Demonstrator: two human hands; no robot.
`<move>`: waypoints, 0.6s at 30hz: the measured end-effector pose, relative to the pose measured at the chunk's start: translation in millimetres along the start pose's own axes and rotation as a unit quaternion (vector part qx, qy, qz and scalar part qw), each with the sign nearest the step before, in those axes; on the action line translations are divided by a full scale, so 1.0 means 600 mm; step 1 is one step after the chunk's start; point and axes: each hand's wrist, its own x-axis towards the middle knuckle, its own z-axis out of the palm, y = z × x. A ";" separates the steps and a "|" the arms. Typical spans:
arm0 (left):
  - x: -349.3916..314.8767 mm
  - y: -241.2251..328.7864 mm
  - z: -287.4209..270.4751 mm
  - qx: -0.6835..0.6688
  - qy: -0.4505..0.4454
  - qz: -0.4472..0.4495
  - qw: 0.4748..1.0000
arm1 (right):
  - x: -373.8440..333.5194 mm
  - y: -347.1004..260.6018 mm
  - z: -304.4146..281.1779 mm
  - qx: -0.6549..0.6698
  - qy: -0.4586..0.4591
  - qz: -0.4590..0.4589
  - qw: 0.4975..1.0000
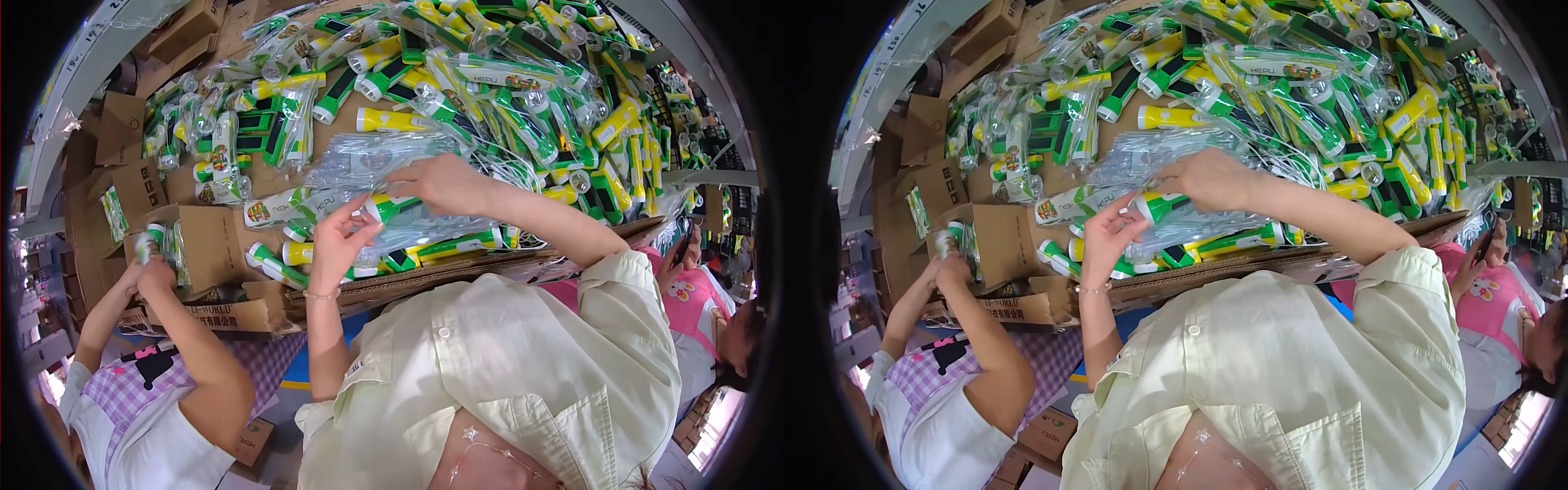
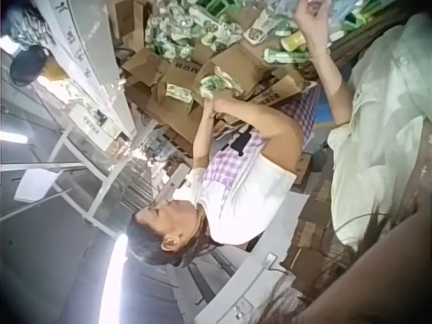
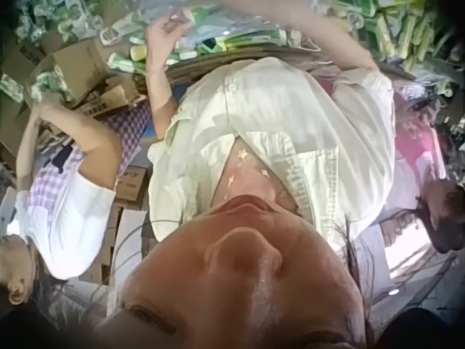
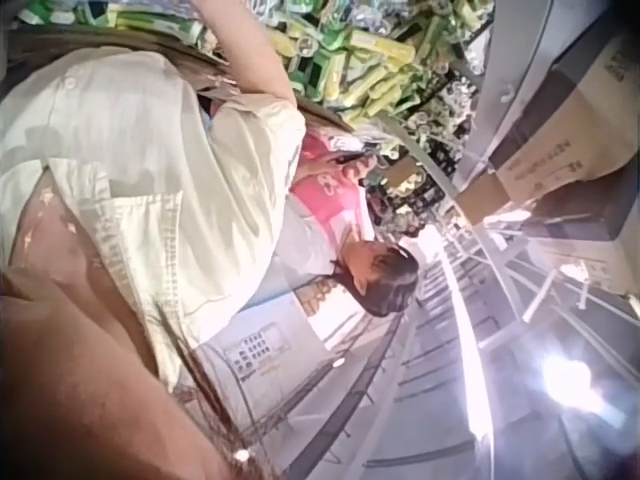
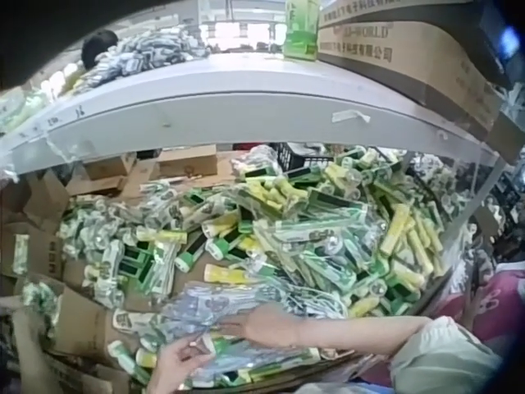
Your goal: Packing small electronic products into plastic bags and placing them into cardboard boxes on an assembly line.
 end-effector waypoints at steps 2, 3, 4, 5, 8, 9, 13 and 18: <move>-0.002 -0.011 -0.008 -0.070 -0.025 0.033 0.997 | 0.011 -0.008 0.009 0.126 0.082 -0.020 0.988; -0.002 -0.015 -0.012 -0.037 -0.012 0.029 0.999 | 0.016 -0.009 0.013 0.128 0.082 -0.022 0.988; -0.002 -0.016 -0.014 -0.003 0.002 0.024 1.000 | 0.023 -0.008 0.017 0.122 0.062 -0.037 0.990; -0.002 -0.011 -0.014 -0.002 0.002 0.023 1.000 | 0.029 -0.006 0.022 0.117 0.043 -0.050 0.991; -0.005 0.007 -0.005 0.204 0.045 0.132 0.969 | 0.050 0.003 0.035 0.144 -0.007 0.055 0.988; -0.006 0.009 -0.001 0.203 0.064 0.138 0.967 | 0.052 0.001 0.034 0.145 -0.007 0.053 0.988; -0.011 -0.002 -0.002 0.157 0.139 0.088 0.974 | 0.060 -0.011 -0.002 0.096 -0.069 0.110 0.987; -0.011 -0.011 -0.003 0.109 0.137 0.091 0.980 | 0.075 -0.045 -0.019 0.178 0.235 0.088 0.951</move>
